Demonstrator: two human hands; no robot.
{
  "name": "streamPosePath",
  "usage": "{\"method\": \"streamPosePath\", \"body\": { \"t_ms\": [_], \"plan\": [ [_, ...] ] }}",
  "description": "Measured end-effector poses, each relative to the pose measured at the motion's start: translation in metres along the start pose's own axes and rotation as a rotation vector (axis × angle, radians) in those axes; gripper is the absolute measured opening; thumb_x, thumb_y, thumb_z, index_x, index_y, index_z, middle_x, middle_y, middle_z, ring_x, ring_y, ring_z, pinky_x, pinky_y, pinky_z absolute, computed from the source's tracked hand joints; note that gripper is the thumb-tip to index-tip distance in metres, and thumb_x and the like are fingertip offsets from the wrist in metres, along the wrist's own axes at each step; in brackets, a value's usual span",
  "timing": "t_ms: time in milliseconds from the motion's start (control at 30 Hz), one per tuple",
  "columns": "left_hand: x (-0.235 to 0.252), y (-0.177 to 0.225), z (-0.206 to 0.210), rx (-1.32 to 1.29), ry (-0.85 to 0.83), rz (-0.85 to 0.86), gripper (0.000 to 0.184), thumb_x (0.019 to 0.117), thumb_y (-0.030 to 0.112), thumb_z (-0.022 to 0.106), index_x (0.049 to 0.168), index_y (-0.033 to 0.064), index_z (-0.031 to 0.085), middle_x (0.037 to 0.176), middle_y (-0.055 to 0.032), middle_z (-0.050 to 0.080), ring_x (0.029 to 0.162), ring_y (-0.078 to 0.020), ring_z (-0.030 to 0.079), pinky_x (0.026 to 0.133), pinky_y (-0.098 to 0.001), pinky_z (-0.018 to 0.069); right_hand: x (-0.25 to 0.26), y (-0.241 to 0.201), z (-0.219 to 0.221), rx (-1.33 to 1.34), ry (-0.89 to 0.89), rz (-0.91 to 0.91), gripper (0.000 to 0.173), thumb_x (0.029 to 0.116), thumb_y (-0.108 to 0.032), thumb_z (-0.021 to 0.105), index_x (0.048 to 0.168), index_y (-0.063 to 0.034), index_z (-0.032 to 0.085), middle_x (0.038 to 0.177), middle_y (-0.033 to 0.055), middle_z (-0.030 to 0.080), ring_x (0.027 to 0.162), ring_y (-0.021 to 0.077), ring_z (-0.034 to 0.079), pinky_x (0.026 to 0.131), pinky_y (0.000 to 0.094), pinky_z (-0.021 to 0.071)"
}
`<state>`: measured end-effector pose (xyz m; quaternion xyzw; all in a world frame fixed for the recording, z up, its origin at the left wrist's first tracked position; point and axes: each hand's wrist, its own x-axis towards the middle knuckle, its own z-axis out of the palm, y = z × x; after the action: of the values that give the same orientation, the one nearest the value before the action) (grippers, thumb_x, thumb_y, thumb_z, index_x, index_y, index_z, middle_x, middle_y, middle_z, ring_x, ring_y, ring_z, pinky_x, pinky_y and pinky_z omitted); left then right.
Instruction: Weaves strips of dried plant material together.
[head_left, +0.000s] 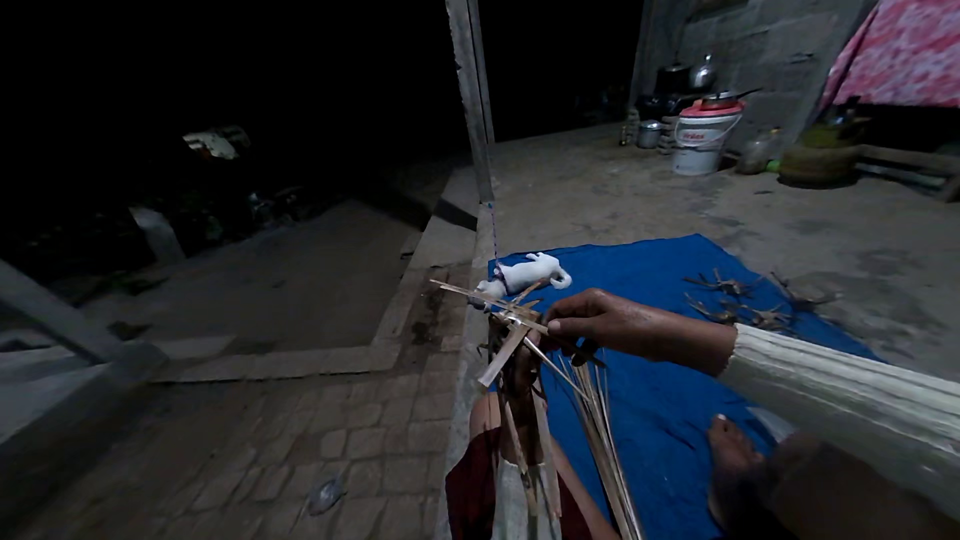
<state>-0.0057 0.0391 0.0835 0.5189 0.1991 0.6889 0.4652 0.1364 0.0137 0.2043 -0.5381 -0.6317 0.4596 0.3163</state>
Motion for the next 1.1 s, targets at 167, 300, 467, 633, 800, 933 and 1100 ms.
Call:
{"method": "streamPosePath", "body": {
  "t_ms": [167, 300, 467, 633, 800, 933, 1100],
  "plan": [
    [0.011, 0.032, 0.018, -0.2, 0.127, -0.382, 0.019, 0.0996, -0.005, 0.048, 0.09, 0.0013, 0.064, 0.077, -0.0018, 0.07, 0.073, -0.0028, 0.067, 0.075, -0.0188, 0.0562, 0.003, 0.006, 0.001, -0.03, -0.043, -0.035, 0.012, 0.1027, -0.011, 0.06, 0.11, -0.0011, 0.062, 0.09, 0.0036, 0.066, 0.072, 0.0077, 0.066, 0.066, 0.0241, 0.0582],
    [0.01, 0.067, 0.039, -0.218, 0.169, -0.39, 0.026, 0.1024, -0.007, 0.039, 0.085, 0.0028, 0.056, 0.068, 0.0042, 0.06, 0.062, 0.0012, 0.059, 0.065, -0.0136, 0.0518, 0.0, 0.0, 0.007, -0.007, -0.032, 0.044, 0.014, 0.105, -0.002, 0.048, 0.115, -0.0004, 0.058, 0.096, 0.0056, 0.064, 0.074, 0.0102, 0.068, 0.065, 0.027, 0.06],
    [0.015, 0.014, 0.008, -0.369, 0.094, -0.317, 0.023, 0.1021, -0.002, 0.044, 0.094, 0.0001, 0.065, 0.08, -0.001, 0.07, 0.074, -0.0048, 0.068, 0.073, -0.0198, 0.0574, 0.001, 0.003, 0.002, -0.029, -0.056, 0.076, 0.021, 0.1037, -0.01, 0.058, 0.123, -0.002, 0.06, 0.096, 0.0056, 0.064, 0.077, 0.0129, 0.069, 0.065, 0.0302, 0.0607],
    [0.014, -0.014, -0.007, -0.414, 0.008, -0.246, 0.01, 0.0989, 0.001, 0.055, 0.1, 0.0002, 0.065, 0.085, -0.0028, 0.072, 0.077, -0.0067, 0.07, 0.077, -0.0222, 0.0589, 0.001, 0.004, 0.003, -0.053, -0.088, 0.045, 0.013, 0.0994, -0.007, 0.064, 0.111, -0.0025, 0.063, 0.088, 0.0022, 0.064, 0.072, 0.0096, 0.067, 0.062, 0.026, 0.059],
    [0.015, -0.006, 0.0, -0.375, 0.048, -0.275, 0.009, 0.0937, 0.0, 0.059, 0.092, 0.0024, 0.068, 0.077, -0.0019, 0.07, 0.07, -0.005, 0.067, 0.07, -0.0209, 0.0577, 0.001, 0.003, 0.008, -0.062, -0.079, 0.046, 0.016, 0.105, -0.016, 0.057, 0.113, -0.0045, 0.066, 0.091, 0.0012, 0.066, 0.072, 0.0073, 0.065, 0.063, 0.0242, 0.0568],
    [0.016, -0.007, -0.001, -0.418, 0.051, -0.261, 0.01, 0.0916, 0.0, 0.061, 0.087, 0.0037, 0.069, 0.074, -0.0028, 0.07, 0.066, -0.0063, 0.067, 0.067, -0.0218, 0.0577, 0.0, 0.001, 0.008, -0.036, -0.059, 0.066, 0.015, 0.1059, -0.007, 0.05, 0.111, -0.0015, 0.063, 0.095, 0.0037, 0.066, 0.075, 0.0093, 0.068, 0.067, 0.0267, 0.0598],
    [0.016, -0.005, -0.002, -0.411, 0.05, -0.3, 0.011, 0.0943, -0.001, 0.057, 0.092, 0.0016, 0.067, 0.076, -0.0043, 0.07, 0.069, -0.0082, 0.068, 0.07, -0.0234, 0.0587, 0.0, 0.001, 0.004, 0.027, -0.043, 0.037, 0.012, 0.1019, -0.002, 0.052, 0.091, -0.0031, 0.057, 0.078, 0.0008, 0.061, 0.062, 0.0072, 0.063, 0.062, 0.0239, 0.0585]
  ]
}}
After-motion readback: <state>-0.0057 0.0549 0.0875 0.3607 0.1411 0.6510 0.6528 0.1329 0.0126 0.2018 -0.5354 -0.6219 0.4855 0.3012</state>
